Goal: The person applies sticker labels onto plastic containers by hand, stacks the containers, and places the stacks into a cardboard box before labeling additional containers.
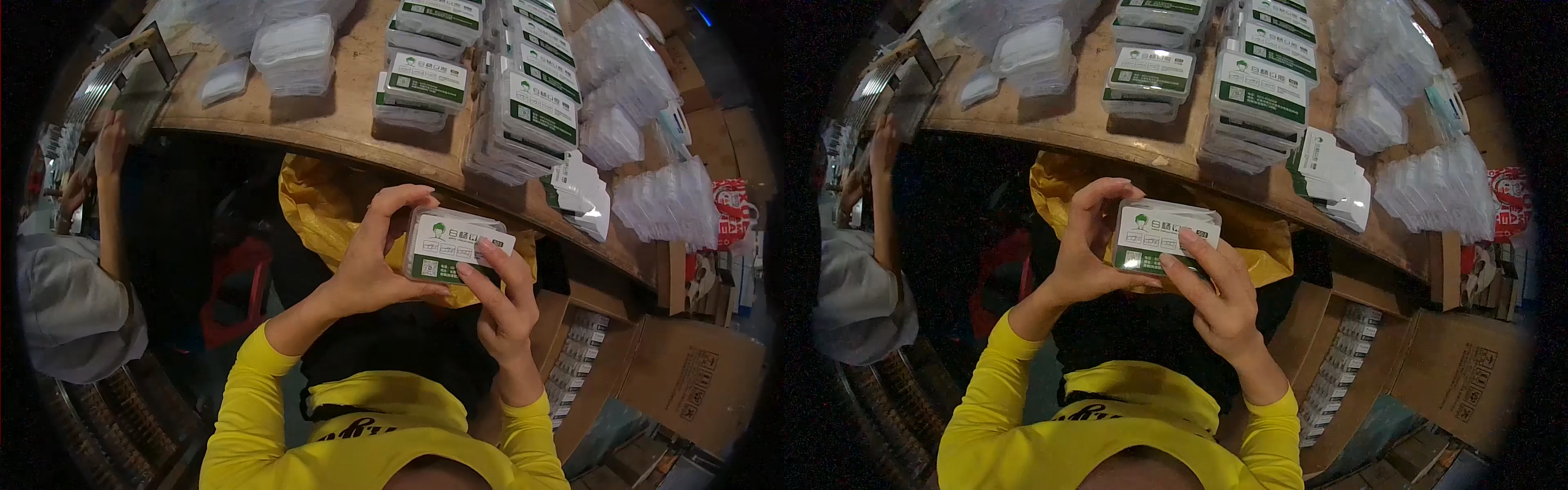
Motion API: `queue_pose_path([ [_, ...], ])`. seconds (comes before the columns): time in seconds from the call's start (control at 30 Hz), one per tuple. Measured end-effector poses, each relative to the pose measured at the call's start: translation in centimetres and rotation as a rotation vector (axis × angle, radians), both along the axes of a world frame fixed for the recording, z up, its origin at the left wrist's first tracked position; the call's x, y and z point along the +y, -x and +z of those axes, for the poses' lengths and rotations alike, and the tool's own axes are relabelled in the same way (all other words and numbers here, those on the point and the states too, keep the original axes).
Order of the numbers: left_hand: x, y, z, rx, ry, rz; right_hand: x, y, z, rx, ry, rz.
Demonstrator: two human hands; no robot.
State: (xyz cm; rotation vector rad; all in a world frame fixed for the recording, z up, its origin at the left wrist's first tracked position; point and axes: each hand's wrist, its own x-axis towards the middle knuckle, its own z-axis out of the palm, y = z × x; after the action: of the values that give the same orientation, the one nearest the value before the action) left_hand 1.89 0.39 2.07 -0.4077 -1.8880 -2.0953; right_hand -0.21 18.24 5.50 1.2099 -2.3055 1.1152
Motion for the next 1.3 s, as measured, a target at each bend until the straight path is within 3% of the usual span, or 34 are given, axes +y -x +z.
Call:
queue_pose_path([
  [0.2,-0.4,0.3,0.2,0.026,0.042,0.031,0.0,0.4,-0.1,-0.014,-0.097,0.029],
  [0.27,-1.6,0.7,0.2,0.049,0.248,0.034,0.4,0.8,-0.4,-0.052,-0.187,0.085],
  [0.3,-2.2,1.0,0.3,0.064,0.349,0.032,0.3,0.8,0.0,-0.036,-0.353,0.019],
  [0.33,-2.6,1.6,0.8,0.037,0.231,0.03,0.2,0.7,0.5,-0.023,-0.519,-0.053],
  [0.4,-3.8,3.4,1.6,0.075,0.348,0.133,1.3,1.6,-0.3,-0.096,-0.471,-0.181],
  [0.43,-3.7,4.6,2.4,0.103,0.117,0.13,2.0,2.3,-0.5,-0.087,-0.465,-0.265],
  [0.5,-4.9,7.4,3.3,0.206,0.114,0.239,4.0,4.8,-1.7,0.013,-0.384,-0.403],
  [0.63,-6.7,12.2,3.0,0.309,0.473,0.515,6.7,9.9,-2.6,0.141,-0.449,-0.569],
  [0.77,-7.3,13.5,1.5,0.272,0.542,0.54,7.7,13.0,-2.7,0.263,-0.621,-0.612],
  [0.97,-4.0,9.1,2.3,0.32,0.701,0.72,8.7,14.4,-3.2,0.37,-0.615,-0.395],
  [1.07,-1.5,5.7,1.8,0.245,0.502,0.446,8.2,13.3,-2.2,0.411,-0.489,-0.517],
  [1.2,1.8,2.0,-0.9,-0.248,-0.05,-0.171,7.2,7.7,0.2,0.471,-0.337,-0.598],
  [1.3,3.9,0.3,-0.4,-0.545,-0.353,-0.316,5.3,3.0,0.4,0.385,-0.318,-0.493],
])
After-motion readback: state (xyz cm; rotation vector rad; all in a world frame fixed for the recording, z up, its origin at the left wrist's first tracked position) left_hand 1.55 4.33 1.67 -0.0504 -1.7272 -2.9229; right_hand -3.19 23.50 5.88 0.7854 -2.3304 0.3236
